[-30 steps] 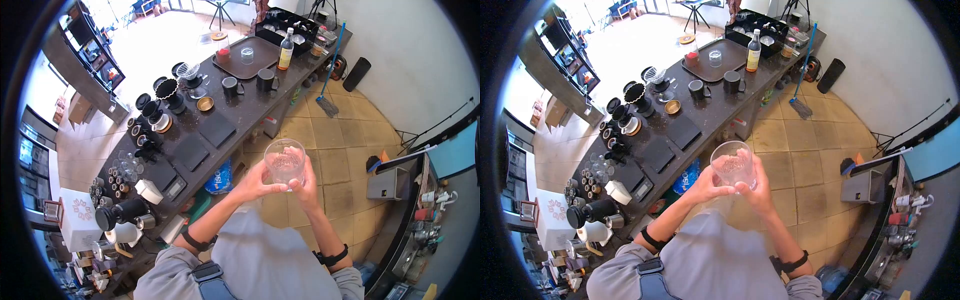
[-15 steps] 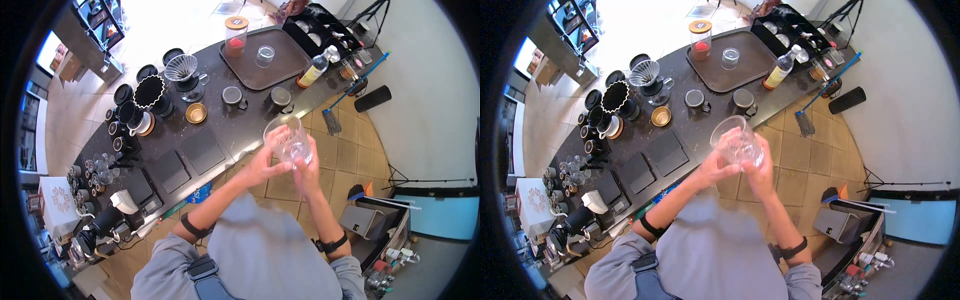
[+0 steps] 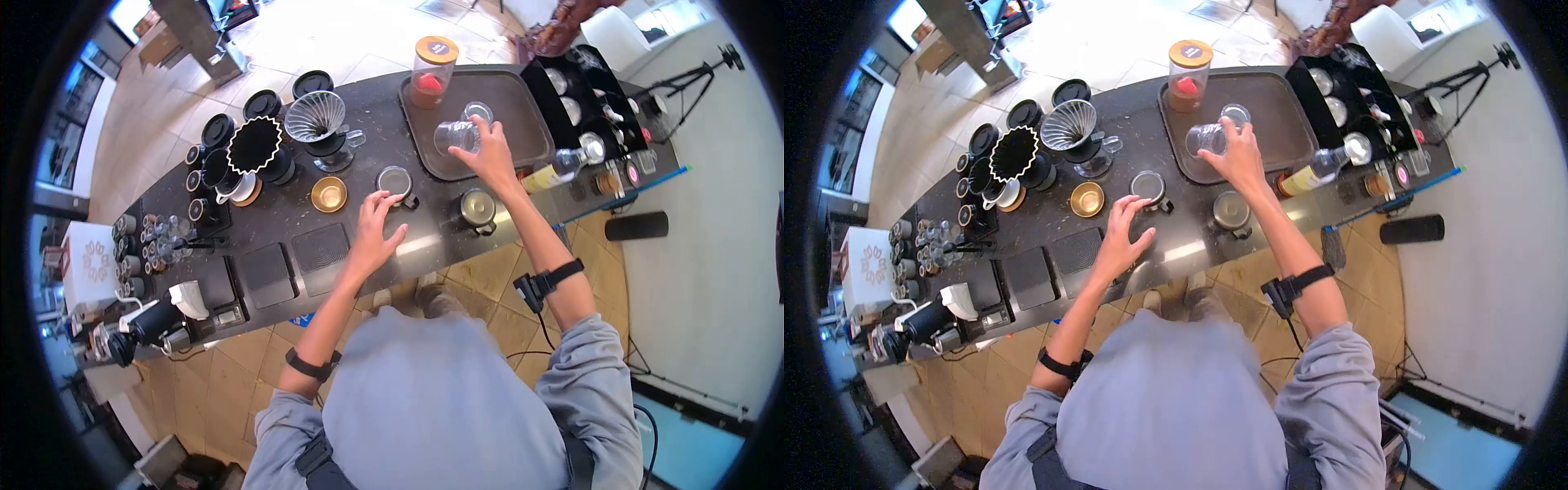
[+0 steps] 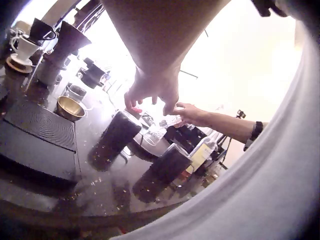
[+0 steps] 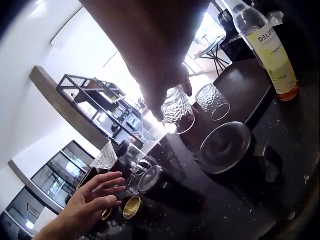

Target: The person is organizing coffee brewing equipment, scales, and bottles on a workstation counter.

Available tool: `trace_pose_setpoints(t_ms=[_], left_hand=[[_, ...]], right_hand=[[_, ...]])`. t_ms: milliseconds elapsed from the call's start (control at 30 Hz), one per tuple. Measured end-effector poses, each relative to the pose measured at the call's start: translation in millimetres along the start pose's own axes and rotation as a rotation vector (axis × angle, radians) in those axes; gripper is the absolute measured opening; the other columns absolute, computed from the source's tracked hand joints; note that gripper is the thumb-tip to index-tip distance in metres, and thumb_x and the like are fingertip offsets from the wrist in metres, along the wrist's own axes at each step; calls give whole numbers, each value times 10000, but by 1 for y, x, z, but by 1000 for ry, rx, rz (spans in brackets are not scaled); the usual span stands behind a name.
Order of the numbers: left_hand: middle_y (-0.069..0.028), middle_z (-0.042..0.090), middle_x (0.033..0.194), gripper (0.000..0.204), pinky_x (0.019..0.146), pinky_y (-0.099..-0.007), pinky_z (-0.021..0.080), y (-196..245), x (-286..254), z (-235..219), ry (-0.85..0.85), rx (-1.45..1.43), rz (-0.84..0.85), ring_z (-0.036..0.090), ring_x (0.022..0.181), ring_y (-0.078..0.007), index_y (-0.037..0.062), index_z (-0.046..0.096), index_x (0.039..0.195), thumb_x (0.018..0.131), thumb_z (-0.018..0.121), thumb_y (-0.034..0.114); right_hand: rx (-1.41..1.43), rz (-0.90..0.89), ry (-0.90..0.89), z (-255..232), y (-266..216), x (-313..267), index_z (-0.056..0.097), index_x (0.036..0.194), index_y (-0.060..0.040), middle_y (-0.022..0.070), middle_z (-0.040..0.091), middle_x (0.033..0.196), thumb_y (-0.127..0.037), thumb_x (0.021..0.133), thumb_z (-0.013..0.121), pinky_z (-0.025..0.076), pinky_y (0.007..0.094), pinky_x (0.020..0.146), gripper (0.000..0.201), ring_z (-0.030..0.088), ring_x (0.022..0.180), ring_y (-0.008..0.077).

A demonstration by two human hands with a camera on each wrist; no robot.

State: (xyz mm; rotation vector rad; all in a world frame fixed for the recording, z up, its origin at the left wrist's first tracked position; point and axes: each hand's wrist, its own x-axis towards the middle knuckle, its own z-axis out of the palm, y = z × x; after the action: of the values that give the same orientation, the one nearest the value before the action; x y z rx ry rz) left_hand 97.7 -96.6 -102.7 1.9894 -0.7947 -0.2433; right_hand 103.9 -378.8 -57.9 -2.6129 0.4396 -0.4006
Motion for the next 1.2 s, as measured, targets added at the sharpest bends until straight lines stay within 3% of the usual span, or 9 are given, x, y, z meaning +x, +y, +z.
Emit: trace_pose_setpoints(t_ms=[167, 267, 500, 633, 733, 833, 900, 1000, 1200], left_hand=[[-187, 373, 1412, 677, 1093, -461, 334, -4, 36, 14, 8, 263, -36, 373, 1318, -381, 135, 465, 1392, 768, 725, 103], [-200, 367, 1432, 795, 1031, -465, 391, -4, 51, 25, -12, 500, -47, 370, 1322, -368, 140, 418, 1435, 719, 763, 106], [-150, 382, 1444, 828, 1070, -451, 400, -10, 72, 33, -174, 604, -153, 393, 1313, -359, 212, 427, 1438, 704, 786, 79], [-117, 407, 1430, 814, 996, -434, 473, -13, 80, 33, -172, 586, -172, 444, 1263, -338, 219, 475, 1401, 672, 806, 72], [-96, 434, 1382, 810, 975, -431, 494, -11, 85, 35, -213, 556, -254, 476, 1218, -338, 218, 492, 1370, 647, 820, 58], [-88, 449, 1337, 793, 945, -441, 510, -14, 86, 39, -196, 548, -270, 485, 1195, -343, 212, 506, 1335, 630, 830, 51], [-96, 444, 1334, 797, 946, -442, 510, -16, 87, 41, -184, 534, -278, 485, 1188, -348, 205, 506, 1322, 616, 838, 44], [-106, 448, 1316, 767, 952, -452, 501, -20, 87, 43, -176, 514, -281, 484, 1187, -353, 223, 516, 1290, 619, 842, 49], [-114, 442, 1329, 756, 996, -448, 471, -24, 82, 43, -159, 473, -254, 459, 1215, -361, 221, 521, 1292, 623, 852, 95]], right_hand=[[-244, -154, -203, 36, 27, 38, 496, 1339, -115, 213, 503, 1170, -286, 702, 836, 524, 461, 882, 742, 549, 1110, 392], [-238, -238, -254, 52, 41, 48, 493, 1342, -123, 207, 501, 1168, -241, 681, 845, 535, 440, 877, 758, 545, 1118, 377], [-214, -313, -327, 66, 56, 53, 497, 1328, -127, 186, 496, 1144, -207, 662, 851, 529, 421, 885, 758, 532, 1111, 354], [-179, -303, -374, 64, 59, 50, 447, 1378, -162, 207, 460, 1208, -233, 703, 829, 511, 443, 911, 779, 500, 1155, 367], [-158, -302, -249, 45, 50, 37, 411, 1418, -170, 231, 422, 1284, -249, 710, 827, 472, 446, 968, 825, 475, 1181, 388], [103, -457, -190, 6, 40, 10, 376, 1445, -171, 234, 393, 1351, -249, 705, 832, 477, 444, 970, 872, 470, 1188, 410], [163, -386, -496, -9, 46, -13, 343, 1461, -195, 211, 389, 1362, -267, 718, 823, 480, 463, 968, 887, 443, 1221, 422], [14, -402, -677, -28, 47, -46, 331, 1468, -220, 199, 378, 1386, -267, 725, 817, 490, 480, 958, 889, 423, 1252, 416], [-21, -394, -684, -7, 73, -80, 365, 1434, -246, 193, 366, 1411, -215, 687, 830, 507, 469, 941, 880, 449, 1228, 412]])
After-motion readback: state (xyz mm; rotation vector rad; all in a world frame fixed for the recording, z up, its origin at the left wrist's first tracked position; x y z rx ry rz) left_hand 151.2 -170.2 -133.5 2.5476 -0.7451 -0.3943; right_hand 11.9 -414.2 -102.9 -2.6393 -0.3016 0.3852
